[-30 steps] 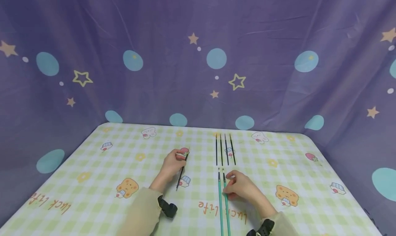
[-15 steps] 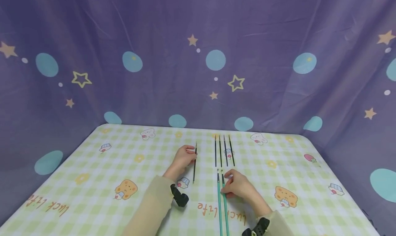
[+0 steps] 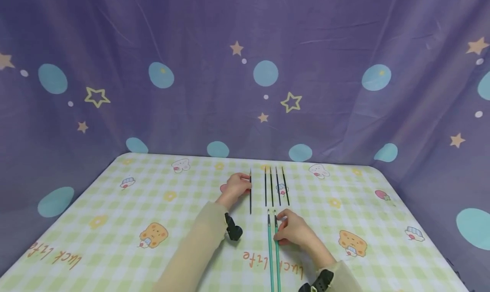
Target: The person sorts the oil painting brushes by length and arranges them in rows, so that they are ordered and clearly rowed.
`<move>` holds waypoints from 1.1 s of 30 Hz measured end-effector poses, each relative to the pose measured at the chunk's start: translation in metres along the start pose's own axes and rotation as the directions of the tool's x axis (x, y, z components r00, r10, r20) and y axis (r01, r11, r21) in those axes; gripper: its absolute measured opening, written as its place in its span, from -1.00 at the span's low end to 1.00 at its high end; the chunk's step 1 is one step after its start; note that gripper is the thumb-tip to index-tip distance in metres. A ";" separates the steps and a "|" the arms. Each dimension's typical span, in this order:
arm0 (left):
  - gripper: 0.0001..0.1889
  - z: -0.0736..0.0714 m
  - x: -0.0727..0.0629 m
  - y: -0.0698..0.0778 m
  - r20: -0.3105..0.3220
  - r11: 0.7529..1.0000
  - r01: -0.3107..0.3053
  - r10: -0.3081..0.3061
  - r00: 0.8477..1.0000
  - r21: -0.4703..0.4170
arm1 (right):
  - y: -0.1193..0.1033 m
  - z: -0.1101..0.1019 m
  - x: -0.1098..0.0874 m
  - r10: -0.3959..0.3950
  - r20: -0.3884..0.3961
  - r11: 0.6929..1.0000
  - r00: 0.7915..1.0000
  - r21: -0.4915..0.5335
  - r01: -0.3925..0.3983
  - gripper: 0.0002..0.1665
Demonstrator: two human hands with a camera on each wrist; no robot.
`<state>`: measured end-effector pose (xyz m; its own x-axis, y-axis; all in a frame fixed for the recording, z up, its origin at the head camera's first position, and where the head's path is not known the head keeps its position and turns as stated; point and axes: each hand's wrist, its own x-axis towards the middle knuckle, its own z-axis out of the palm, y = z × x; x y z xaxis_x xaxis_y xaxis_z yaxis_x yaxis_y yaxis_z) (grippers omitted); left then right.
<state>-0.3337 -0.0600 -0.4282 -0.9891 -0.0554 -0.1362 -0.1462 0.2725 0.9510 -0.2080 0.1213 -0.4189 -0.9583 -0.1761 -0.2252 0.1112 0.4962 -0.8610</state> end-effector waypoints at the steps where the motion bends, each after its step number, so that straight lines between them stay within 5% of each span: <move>1: -0.64 0.002 0.002 0.001 0.008 1.000 -0.009 0.009 1.000 0.000 | 0.000 0.000 0.000 0.000 -0.002 1.000 1.000 0.001 0.000 -0.41; 17: -0.64 0.024 0.023 0.007 -0.009 0.998 -0.028 0.028 1.000 -0.061 | 0.003 -0.003 0.003 -0.003 0.005 1.000 1.000 -0.001 0.003 -0.43; 29: -0.73 0.032 0.023 0.014 -0.070 0.975 -0.020 0.037 0.997 0.223 | 0.002 -0.002 0.002 0.002 -0.005 1.000 1.000 -0.005 -0.003 -0.43; 33: -0.74 0.033 0.022 0.014 -0.071 0.967 -0.023 0.042 0.997 0.255 | 0.003 -0.002 0.003 0.006 -0.005 1.000 1.000 0.000 -0.006 -0.43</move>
<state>-0.3585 -0.0261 -0.4272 -0.9908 -0.1116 -0.0762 -0.1229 0.5097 0.8515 -0.2111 0.1238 -0.4218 -0.9589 -0.1692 -0.2278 0.1166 0.4971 -0.8598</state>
